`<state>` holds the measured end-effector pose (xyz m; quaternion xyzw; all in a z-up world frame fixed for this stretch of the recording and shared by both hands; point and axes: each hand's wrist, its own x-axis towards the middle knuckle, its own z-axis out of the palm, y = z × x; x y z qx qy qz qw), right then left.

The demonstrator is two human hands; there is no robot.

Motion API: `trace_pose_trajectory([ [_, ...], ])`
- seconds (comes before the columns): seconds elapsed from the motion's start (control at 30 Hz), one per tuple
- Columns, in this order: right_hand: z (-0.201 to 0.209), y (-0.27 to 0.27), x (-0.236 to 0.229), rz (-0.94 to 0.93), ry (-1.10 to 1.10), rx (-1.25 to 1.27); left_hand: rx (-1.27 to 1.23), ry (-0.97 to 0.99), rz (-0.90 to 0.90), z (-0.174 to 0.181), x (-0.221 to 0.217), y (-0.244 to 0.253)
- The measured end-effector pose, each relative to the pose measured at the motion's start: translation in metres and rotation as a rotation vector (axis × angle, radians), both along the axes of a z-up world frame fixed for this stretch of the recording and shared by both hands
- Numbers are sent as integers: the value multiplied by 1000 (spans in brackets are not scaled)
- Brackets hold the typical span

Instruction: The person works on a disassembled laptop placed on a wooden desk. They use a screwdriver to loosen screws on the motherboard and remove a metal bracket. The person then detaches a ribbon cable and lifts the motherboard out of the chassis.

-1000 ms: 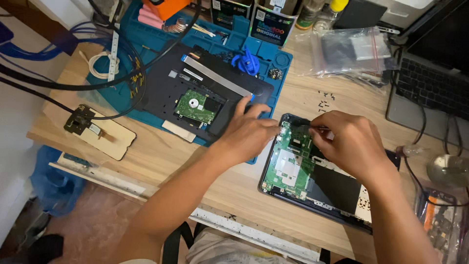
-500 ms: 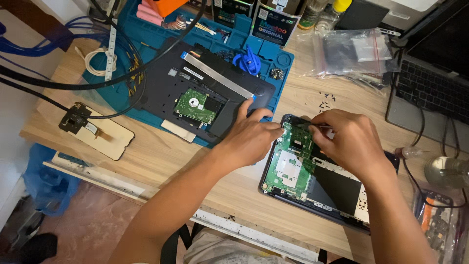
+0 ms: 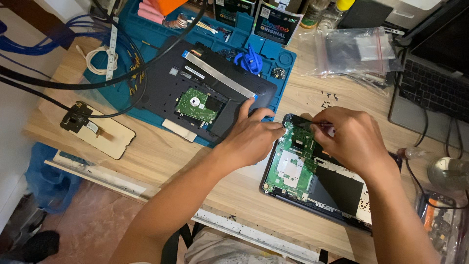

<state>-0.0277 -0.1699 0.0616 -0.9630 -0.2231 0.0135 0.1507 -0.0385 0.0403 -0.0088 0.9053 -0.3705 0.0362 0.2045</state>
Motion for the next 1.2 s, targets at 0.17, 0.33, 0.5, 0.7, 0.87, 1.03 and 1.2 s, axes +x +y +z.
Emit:
trace_pose_trajectory([
  [0.17, 21, 21, 6, 85, 42, -149, 15, 21, 14, -1, 0, -1],
  [0.33, 36, 44, 20, -6, 153, -345, -23, -75, 47, -17, 1, -3],
  [0.5, 46, 57, 22, 142, 262, -238, -83, -77, 56, -29, 1, -5],
  [0.7, 47, 48, 23, -29, 325, -294, -82, -75, 48, -23, 2, -5],
  [0.87, 53, 47, 26, -4, 344, -299, -45, -88, 65, -23, 0, -5],
  [1.03, 38, 37, 29, -13, 354, -277, -70, -71, 59, -20, 0, -4],
  [1.2, 41, 39, 23, -43, 299, -246, -34, -70, 67, -15, -1, -5],
])
